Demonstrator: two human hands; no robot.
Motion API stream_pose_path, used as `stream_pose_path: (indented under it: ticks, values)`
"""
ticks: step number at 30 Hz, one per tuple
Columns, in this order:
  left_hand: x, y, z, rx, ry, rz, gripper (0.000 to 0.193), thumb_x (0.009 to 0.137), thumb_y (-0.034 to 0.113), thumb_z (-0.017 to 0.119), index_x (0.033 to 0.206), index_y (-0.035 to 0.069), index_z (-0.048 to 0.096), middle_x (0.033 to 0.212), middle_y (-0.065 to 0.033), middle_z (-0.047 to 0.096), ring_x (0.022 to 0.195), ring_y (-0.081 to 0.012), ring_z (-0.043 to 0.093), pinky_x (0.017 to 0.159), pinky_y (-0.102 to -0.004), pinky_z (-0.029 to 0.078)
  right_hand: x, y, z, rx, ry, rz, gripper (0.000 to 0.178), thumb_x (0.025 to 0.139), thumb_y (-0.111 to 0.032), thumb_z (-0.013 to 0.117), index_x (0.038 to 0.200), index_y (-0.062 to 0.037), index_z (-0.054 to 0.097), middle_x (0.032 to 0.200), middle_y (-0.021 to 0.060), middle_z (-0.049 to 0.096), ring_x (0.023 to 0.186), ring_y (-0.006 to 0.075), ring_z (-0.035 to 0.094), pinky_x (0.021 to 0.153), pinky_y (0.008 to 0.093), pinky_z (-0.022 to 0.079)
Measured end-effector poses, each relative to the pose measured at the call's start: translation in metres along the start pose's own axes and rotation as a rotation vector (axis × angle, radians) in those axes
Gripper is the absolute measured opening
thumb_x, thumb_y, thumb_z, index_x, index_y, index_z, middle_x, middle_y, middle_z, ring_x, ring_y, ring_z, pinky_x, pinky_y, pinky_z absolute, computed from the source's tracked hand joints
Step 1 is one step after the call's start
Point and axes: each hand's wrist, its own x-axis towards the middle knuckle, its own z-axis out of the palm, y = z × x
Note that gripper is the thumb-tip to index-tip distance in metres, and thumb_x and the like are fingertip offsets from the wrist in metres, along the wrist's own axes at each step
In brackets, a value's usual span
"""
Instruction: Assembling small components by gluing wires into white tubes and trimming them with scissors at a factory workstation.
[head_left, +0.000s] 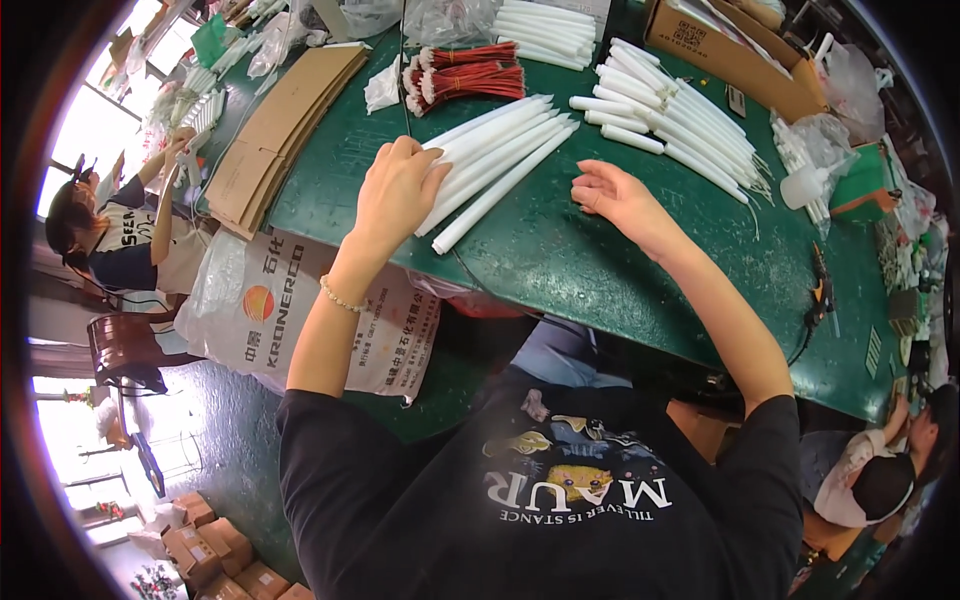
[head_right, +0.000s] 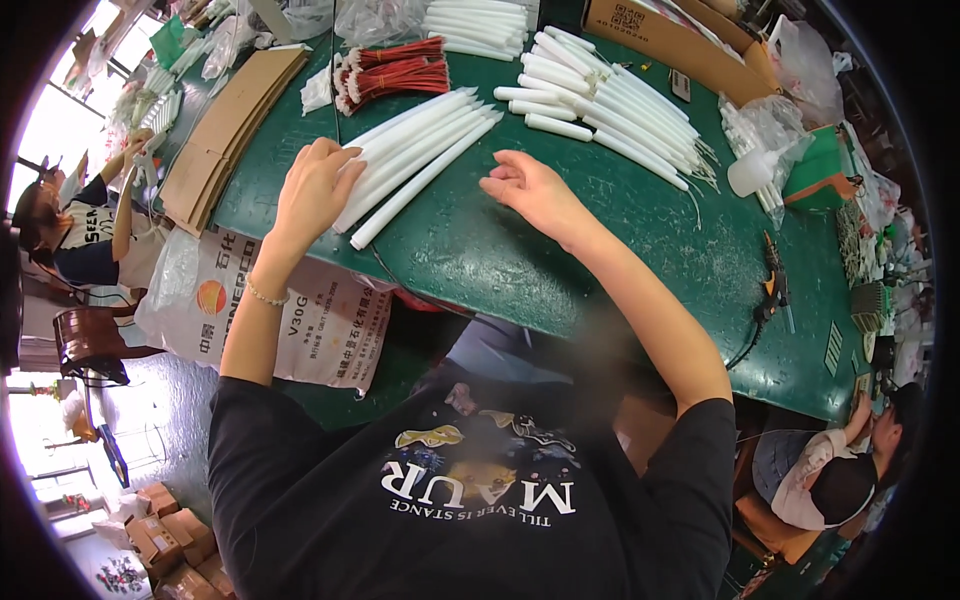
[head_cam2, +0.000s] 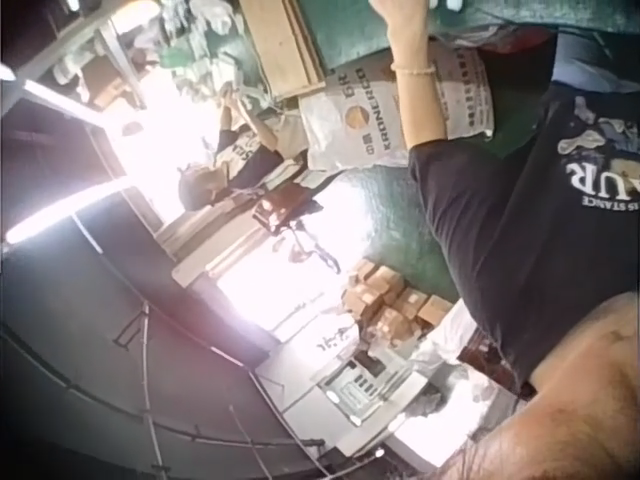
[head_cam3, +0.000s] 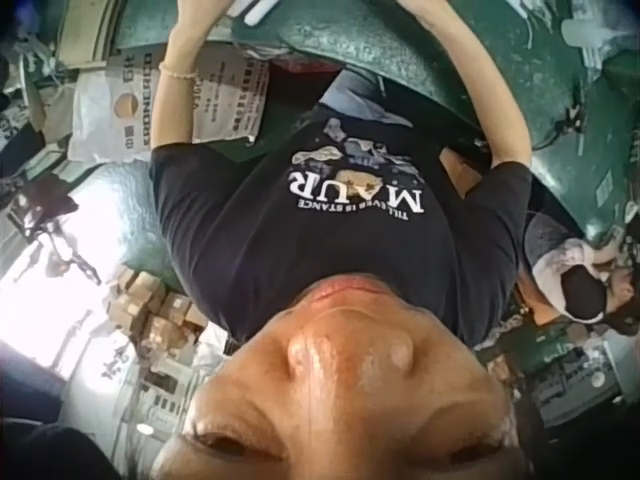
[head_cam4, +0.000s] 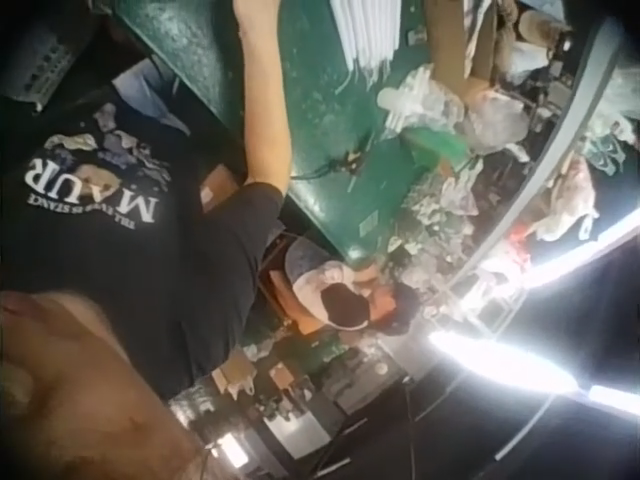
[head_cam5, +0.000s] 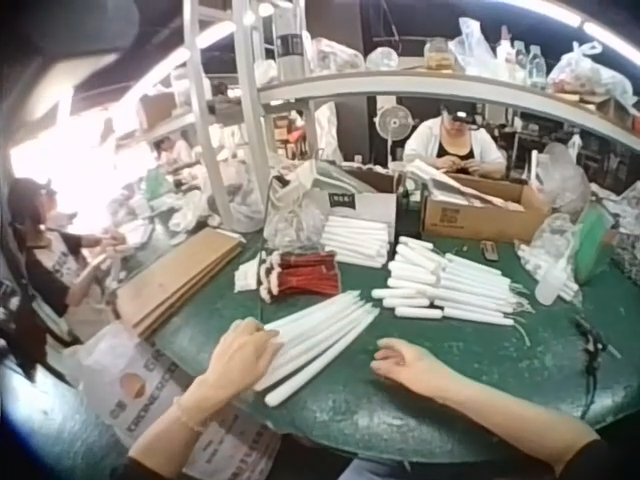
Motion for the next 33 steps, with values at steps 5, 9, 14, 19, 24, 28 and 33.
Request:
stream_pose_path:
  ticks: [5, 9, 14, 19, 24, 28, 33]
  values:
    - [0.052, 0.005, 0.023, -0.081, -0.095, -0.02, 0.041, 0.083, 0.039, 0.057, 0.103, 0.004, 0.061, 0.103, -0.014, 0.059, 0.099, -0.0306, 0.054, 0.086, -0.0373, 0.042, 0.015, -0.012, 0.008, 0.342, 0.003, 0.144, 0.048, 0.087, -0.02, 0.058, 0.122, 0.0077, 0.04, 0.116, 0.0154, 0.052, 0.103, 0.0196, 0.055, 0.089, 0.0298, 0.046]
    - [0.1, -0.003, 0.06, -0.117, -0.313, -0.039, 0.066, 0.077, 0.058, 0.053, 0.109, 0.002, 0.057, 0.107, -0.0195, 0.057, 0.101, -0.0334, 0.055, 0.087, -0.0393, 0.043, 0.041, -0.006, 0.015, 0.581, 0.03, 0.205, 0.035, 0.087, -0.018, 0.056, 0.113, 0.0054, 0.048, 0.11, 0.0158, 0.056, 0.1, 0.0216, 0.057, 0.087, 0.0329, 0.048]
    - [0.119, -0.004, 0.077, -0.231, -0.567, -0.111, 0.09, 0.067, 0.074, 0.05, 0.101, -0.009, 0.058, 0.099, -0.0258, 0.06, 0.093, -0.0339, 0.059, 0.082, -0.0372, 0.044, 0.059, -0.008, 0.032, 0.703, 0.102, 0.196, 0.023, 0.087, -0.013, 0.053, 0.103, 0.0047, 0.052, 0.102, 0.0139, 0.058, 0.097, 0.0217, 0.057, 0.087, 0.0344, 0.047]
    - [0.118, 0.011, 0.07, -0.301, -0.596, -0.133, 0.072, 0.075, 0.064, 0.053, 0.09, -0.006, 0.061, 0.086, -0.0198, 0.062, 0.079, -0.025, 0.059, 0.073, -0.0354, 0.044, 0.076, -0.012, 0.054, 0.71, 0.141, 0.13, 0.025, 0.087, -0.011, 0.049, 0.107, 0.0047, 0.05, 0.101, 0.0107, 0.057, 0.097, 0.02, 0.055, 0.088, 0.0344, 0.044]
    - [0.114, 0.024, 0.048, -0.609, -0.544, -0.216, 0.051, 0.078, 0.045, 0.061, 0.095, -0.003, 0.06, 0.084, -0.0085, 0.061, 0.075, -0.0122, 0.054, 0.068, -0.0282, 0.044, 0.073, -0.025, 0.076, 0.818, 0.16, -0.025, 0.033, 0.091, -0.016, 0.043, 0.119, 0.0008, 0.042, 0.11, 0.0104, 0.053, 0.101, 0.0203, 0.053, 0.088, 0.0349, 0.042]
    - [0.116, 0.05, 0.006, -0.717, -0.228, -0.099, 0.048, 0.081, 0.041, 0.059, 0.102, -0.002, 0.057, 0.085, -0.008, 0.061, 0.076, -0.0126, 0.054, 0.069, -0.0285, 0.045, 0.067, -0.055, 0.075, 0.651, 0.334, -0.381, 0.037, 0.094, -0.02, 0.041, 0.125, -0.0012, 0.035, 0.111, 0.0124, 0.051, 0.1, 0.0198, 0.051, 0.086, 0.0302, 0.041]
    - [0.101, 0.089, -0.053, -0.83, 0.11, -0.131, 0.049, 0.081, 0.041, 0.061, 0.102, -0.003, 0.055, 0.087, -0.011, 0.061, 0.078, -0.0154, 0.057, 0.07, -0.0293, 0.046, 0.03, -0.113, 0.062, 0.296, 0.36, -0.758, 0.042, 0.095, -0.018, 0.038, 0.131, 0.0014, 0.028, 0.117, 0.0173, 0.048, 0.105, 0.0248, 0.05, 0.089, 0.0318, 0.039]
